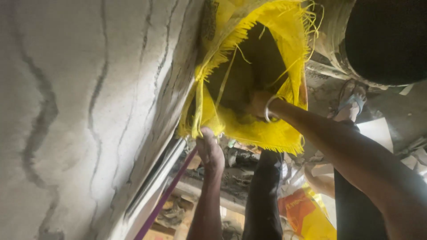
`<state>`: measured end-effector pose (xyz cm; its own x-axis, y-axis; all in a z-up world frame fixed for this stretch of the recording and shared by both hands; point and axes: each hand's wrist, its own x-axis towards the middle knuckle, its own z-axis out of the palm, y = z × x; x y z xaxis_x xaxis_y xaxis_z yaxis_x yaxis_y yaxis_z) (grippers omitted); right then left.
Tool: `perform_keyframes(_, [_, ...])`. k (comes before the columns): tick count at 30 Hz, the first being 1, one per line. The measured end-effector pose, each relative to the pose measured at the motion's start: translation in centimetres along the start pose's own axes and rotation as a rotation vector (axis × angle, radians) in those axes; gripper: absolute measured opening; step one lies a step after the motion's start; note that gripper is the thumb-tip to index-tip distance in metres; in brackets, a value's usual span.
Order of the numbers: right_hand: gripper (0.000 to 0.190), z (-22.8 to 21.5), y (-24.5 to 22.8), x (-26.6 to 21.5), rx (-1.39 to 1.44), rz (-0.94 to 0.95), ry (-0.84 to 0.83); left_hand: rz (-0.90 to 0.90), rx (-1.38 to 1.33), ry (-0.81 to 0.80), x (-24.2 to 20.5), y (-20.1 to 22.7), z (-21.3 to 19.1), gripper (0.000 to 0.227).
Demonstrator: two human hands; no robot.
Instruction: Transferring cement from a bag into a bucket using a trowel.
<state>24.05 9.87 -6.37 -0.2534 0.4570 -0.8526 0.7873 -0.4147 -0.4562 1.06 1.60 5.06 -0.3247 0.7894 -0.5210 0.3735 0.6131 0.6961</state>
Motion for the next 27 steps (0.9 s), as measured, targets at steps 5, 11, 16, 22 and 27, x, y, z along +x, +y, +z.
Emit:
perform_keyframes(5, [0.045,2.4,-0.8,0.9,0.068,-0.076,-0.061,-0.124,0.084,0.057,1.8,-0.2,-0.9,0.077])
perform_keyframes(11, [0.057,2.0,-2.2,-2.3,0.178,-0.173,0.012,0.023,0.039,0.066,2.1,5.0,-1.3,0.075])
perform_keyframes(16, [0.066,0.8,-2.5,-4.4,0.134,-0.256,0.044,-0.153,0.136,0.130,3.2,2.2,-3.4,0.094])
perform_keyframes(22, [0.073,-5.7,-5.6,-13.5,0.345,-0.051,-0.097,-0.266,0.012,0.237,3.4,4.6,-3.1,0.115])
perform_keyframes(27, [0.058,-6.7,-3.4,-16.0,0.410,-0.071,-0.079,-0.184,-0.175,0.201,2.9,5.0,-2.9,0.102])
